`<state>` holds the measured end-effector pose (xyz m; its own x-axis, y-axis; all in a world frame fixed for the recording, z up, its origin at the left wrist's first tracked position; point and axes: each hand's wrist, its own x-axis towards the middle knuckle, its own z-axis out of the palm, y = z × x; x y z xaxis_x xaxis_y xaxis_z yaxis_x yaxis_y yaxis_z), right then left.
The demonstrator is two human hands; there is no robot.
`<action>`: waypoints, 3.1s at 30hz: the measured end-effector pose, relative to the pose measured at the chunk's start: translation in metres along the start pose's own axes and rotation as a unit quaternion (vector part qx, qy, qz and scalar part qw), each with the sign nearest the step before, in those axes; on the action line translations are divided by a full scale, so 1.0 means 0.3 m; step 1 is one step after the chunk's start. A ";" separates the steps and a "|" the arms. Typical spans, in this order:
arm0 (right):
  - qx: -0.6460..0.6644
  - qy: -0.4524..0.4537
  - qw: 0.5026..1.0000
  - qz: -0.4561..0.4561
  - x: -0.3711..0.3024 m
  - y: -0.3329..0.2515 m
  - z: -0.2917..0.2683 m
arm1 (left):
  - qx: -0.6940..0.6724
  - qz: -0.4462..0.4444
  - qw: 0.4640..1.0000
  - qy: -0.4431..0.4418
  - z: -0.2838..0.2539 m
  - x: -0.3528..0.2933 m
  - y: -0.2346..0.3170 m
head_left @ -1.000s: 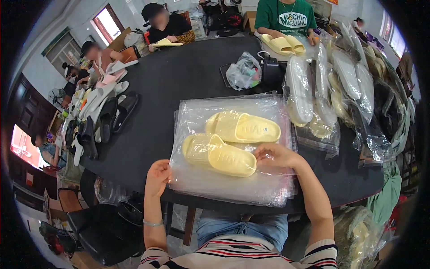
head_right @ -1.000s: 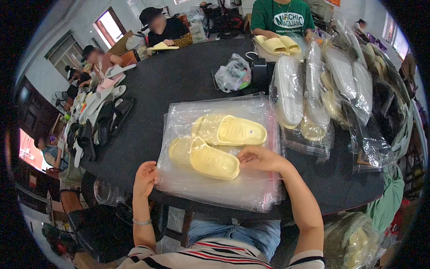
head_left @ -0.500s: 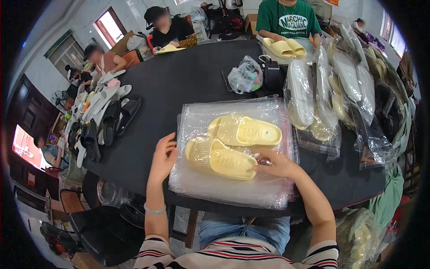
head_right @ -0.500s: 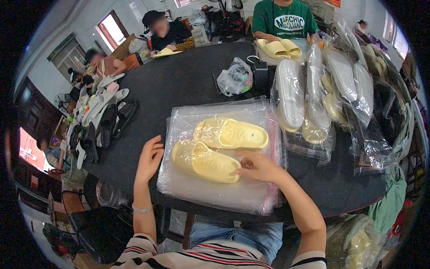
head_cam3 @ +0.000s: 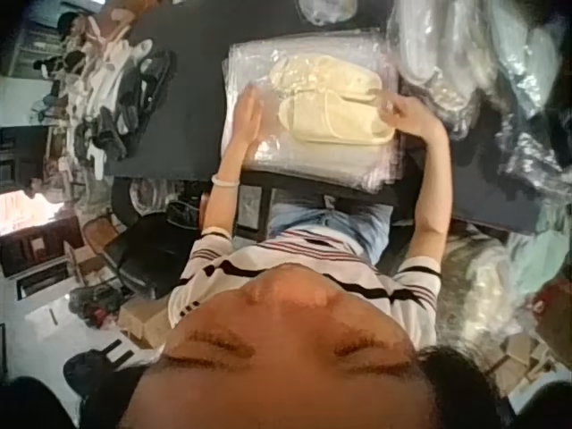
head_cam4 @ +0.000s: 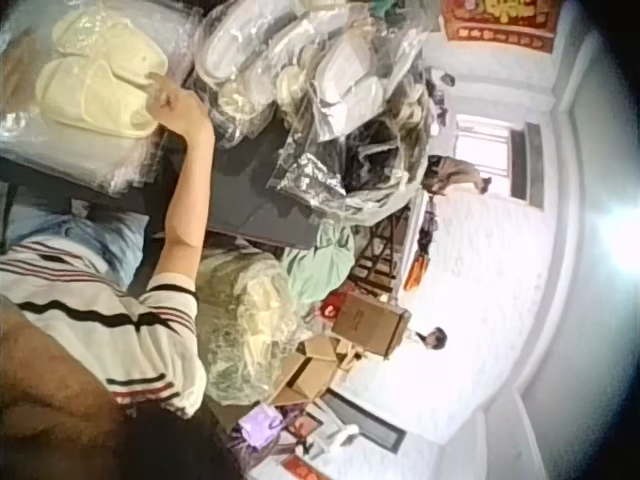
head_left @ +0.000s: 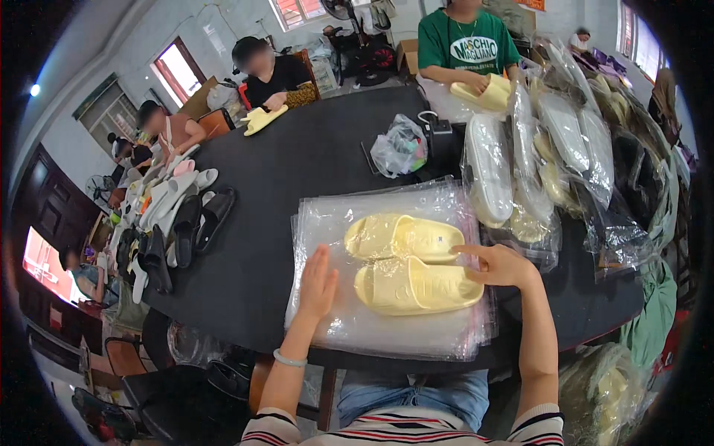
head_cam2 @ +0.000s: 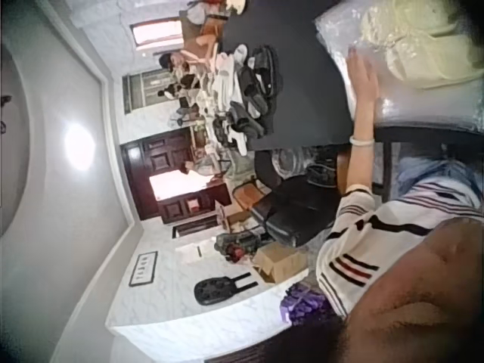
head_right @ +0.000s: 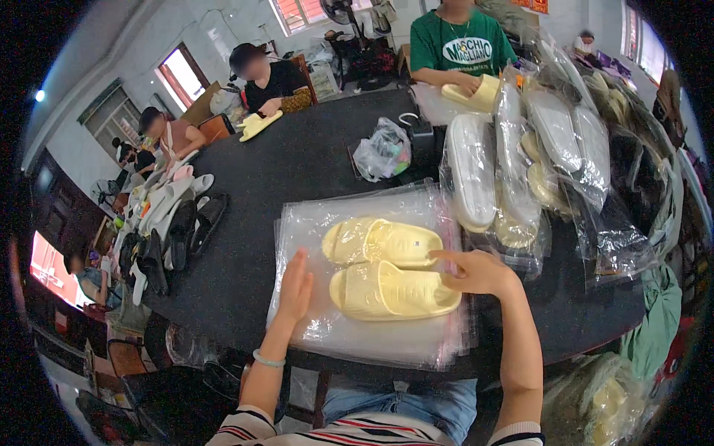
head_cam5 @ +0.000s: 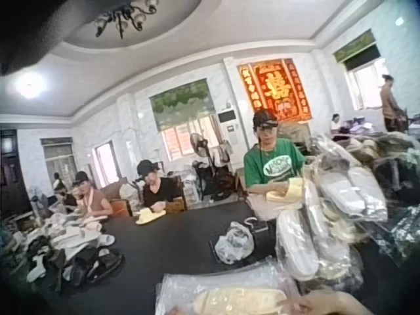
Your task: The person repeatedly takes pairs of slippers in various colors from a large sack and places them into clear plastic bags on a table. They handle the slippers and bags by hand, arranging the items and moving the sack as needed to continue the packing process.
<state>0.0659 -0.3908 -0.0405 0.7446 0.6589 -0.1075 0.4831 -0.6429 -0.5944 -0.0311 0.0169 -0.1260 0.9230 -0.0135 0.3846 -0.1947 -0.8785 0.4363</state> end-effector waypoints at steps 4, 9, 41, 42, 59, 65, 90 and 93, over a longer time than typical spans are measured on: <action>-0.092 0.116 0.986 -0.074 0.030 -0.063 0.071 | 0.061 -0.009 0.998 -0.032 0.002 0.005 0.031; -0.184 0.178 0.948 -0.188 0.127 -0.150 0.162 | 0.074 -0.004 0.996 -0.040 0.000 0.006 0.062; 0.354 0.126 0.910 -0.174 0.010 -0.440 -0.021 | 0.171 -0.013 0.983 -0.067 -0.029 0.004 0.104; 0.265 0.134 0.934 -0.199 0.068 -0.445 -0.007 | 0.173 -0.005 0.984 -0.048 -0.025 -0.001 0.106; 0.120 0.343 0.917 -0.166 0.199 -0.146 0.349 | -0.119 -0.110 0.981 0.102 0.021 -0.001 -0.010; 0.416 0.335 0.846 -0.012 0.295 0.060 0.404 | -0.051 0.016 0.982 0.182 -0.067 0.012 0.116; 0.275 0.281 0.915 -0.092 0.245 -0.056 0.361 | -0.028 -0.002 0.998 -0.051 -0.327 0.022 -0.004; 0.276 0.277 0.916 -0.090 0.246 -0.069 0.356 | 0.047 -0.060 0.997 -0.028 -0.512 0.030 -0.275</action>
<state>0.0615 -0.2872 -0.1213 0.8691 0.3367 0.3623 0.4288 -0.1476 -0.8913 -0.0578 0.1627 -0.0336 0.9554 0.0699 0.2869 -0.0525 -0.9159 0.3979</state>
